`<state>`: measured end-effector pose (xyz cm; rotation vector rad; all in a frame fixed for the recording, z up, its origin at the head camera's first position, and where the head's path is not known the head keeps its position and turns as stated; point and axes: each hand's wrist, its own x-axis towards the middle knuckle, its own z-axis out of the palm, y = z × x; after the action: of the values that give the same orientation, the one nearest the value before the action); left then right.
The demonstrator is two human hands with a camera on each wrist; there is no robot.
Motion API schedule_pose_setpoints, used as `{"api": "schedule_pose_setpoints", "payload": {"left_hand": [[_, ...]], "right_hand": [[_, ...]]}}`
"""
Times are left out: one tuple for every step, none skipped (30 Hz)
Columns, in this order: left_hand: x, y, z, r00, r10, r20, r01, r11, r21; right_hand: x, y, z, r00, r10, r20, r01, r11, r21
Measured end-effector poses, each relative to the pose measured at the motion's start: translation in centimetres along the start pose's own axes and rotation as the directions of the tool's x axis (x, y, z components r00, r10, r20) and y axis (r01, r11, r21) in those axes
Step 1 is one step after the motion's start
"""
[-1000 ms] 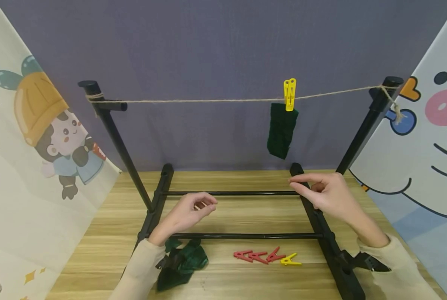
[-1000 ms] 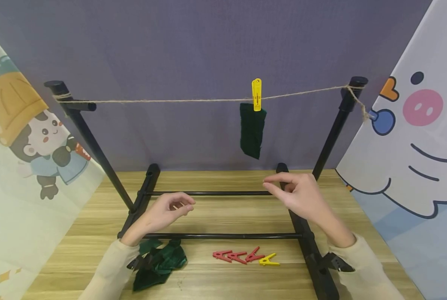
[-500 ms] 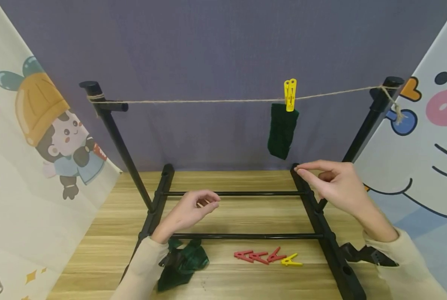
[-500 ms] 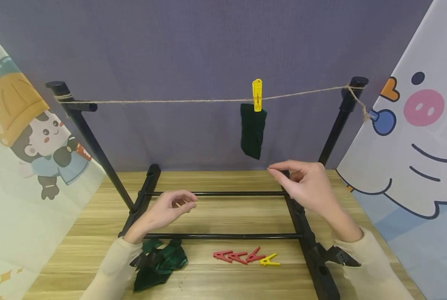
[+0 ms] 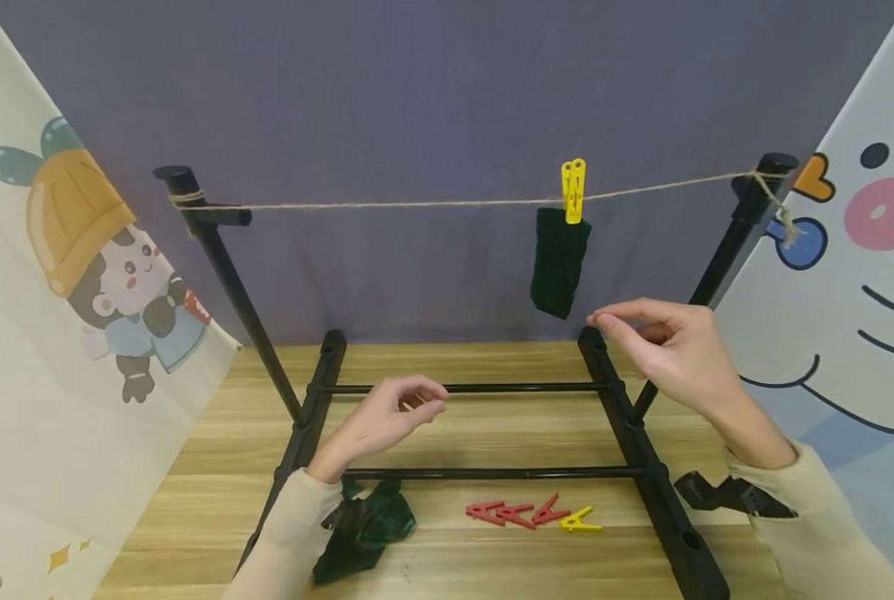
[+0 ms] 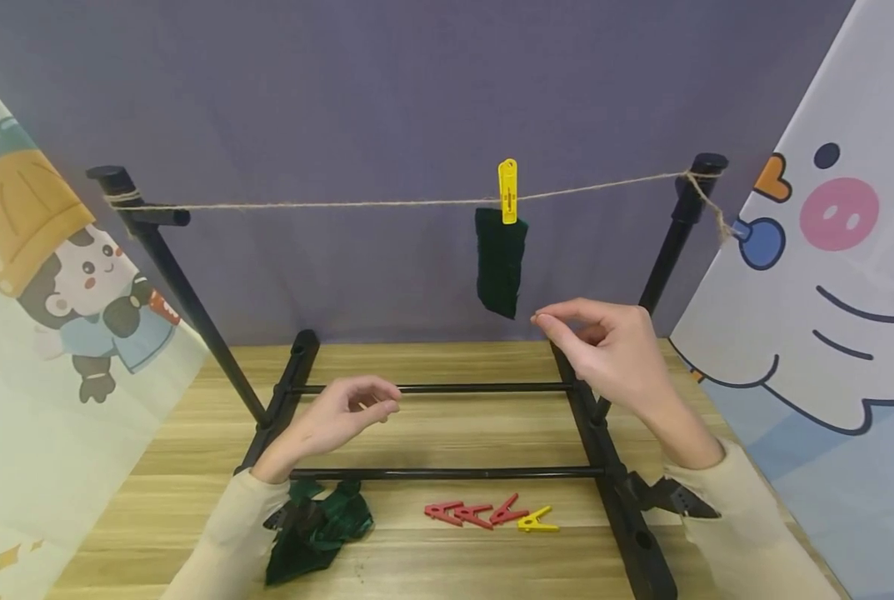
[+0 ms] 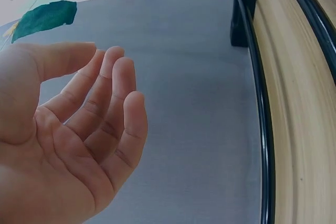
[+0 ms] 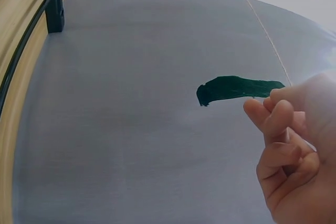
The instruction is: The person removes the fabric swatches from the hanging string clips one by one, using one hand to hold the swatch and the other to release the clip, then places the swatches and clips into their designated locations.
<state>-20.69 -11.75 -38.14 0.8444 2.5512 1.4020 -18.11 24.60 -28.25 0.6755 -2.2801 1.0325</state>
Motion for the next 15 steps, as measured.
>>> {"api": "schedule_pose_setpoints", "payload": {"left_hand": [[0.0, 0.1, 0.0, 1.0, 0.002, 0.001, -0.002, 1.0, -0.003], [0.1, 0.2, 0.0, 1.0, 0.006, 0.0, -0.006, 1.0, -0.006], [0.2, 0.2, 0.0, 1.0, 0.011, -0.002, -0.011, 1.0, -0.007], [0.2, 0.3, 0.0, 1.0, 0.014, -0.003, -0.014, 1.0, -0.007], [0.3, 0.3, 0.0, 1.0, 0.016, -0.005, -0.016, 1.0, -0.007], [0.4, 0.4, 0.0, 1.0, 0.018, -0.005, -0.018, 1.0, -0.009], [0.5, 0.4, 0.0, 1.0, 0.02, -0.006, -0.02, 1.0, -0.011], [0.5, 0.4, 0.0, 1.0, 0.021, -0.006, -0.021, 1.0, -0.013], [0.6, 0.4, 0.1, 1.0, 0.021, -0.005, -0.021, 1.0, -0.017], [0.7, 0.5, 0.1, 1.0, 0.022, -0.005, -0.022, 1.0, -0.017], [0.8, 0.5, 0.1, 1.0, 0.025, -0.005, -0.025, 1.0, -0.019], [0.8, 0.5, 0.1, 1.0, 0.029, -0.006, -0.029, 0.999, -0.023], [0.9, 0.6, 0.2, 0.999, 0.031, -0.007, -0.031, 0.999, -0.023], [0.9, 0.6, 0.2, 0.999, 0.033, -0.007, -0.033, 0.999, -0.024], [1.0, 0.7, 0.2, 0.999, 0.035, -0.008, -0.035, 0.999, -0.025]], "right_hand": [[0.1, 0.0, 0.0, 1.0, -0.005, -0.005, 0.005, 1.0, 0.006], [0.3, -0.1, 0.0, 1.0, -0.008, -0.009, 0.008, 1.0, 0.008], [0.4, -0.2, -0.1, 1.0, -0.013, -0.014, 0.013, 1.0, 0.007], [0.5, -0.4, -0.1, 1.0, -0.017, -0.016, 0.017, 1.0, 0.008], [0.6, -0.5, -0.2, 1.0, -0.019, -0.018, 0.019, 1.0, 0.006], [0.7, -0.8, -0.2, 1.0, -0.021, -0.02, 0.021, 1.0, 0.007], [0.9, -1.0, -0.3, 1.0, -0.023, -0.02, 0.023, 1.0, 0.01], [1.0, -1.3, -0.3, 1.0, -0.02, -0.02, 0.02, 1.0, 0.013], [1.1, -1.7, -0.4, 1.0, -0.018, -0.021, 0.018, 1.0, 0.017], [1.2, -2.0, -0.4, 1.0, -0.013, -0.021, 0.014, 1.0, 0.024], [1.3, -2.3, -0.5, 1.0, -0.007, -0.021, 0.008, 1.0, 0.029], [1.4, -2.6, -0.5, 1.0, 0.0, -0.025, 0.001, 1.0, 0.03], [1.5, -2.7, -0.5, 1.0, 0.007, -0.03, -0.006, 1.0, 0.026], [1.6, -2.8, -0.6, 0.999, 0.011, -0.037, -0.01, 1.0, 0.024], [1.7, -2.8, -0.5, 0.999, 0.015, -0.046, -0.014, 1.0, 0.022]]}}
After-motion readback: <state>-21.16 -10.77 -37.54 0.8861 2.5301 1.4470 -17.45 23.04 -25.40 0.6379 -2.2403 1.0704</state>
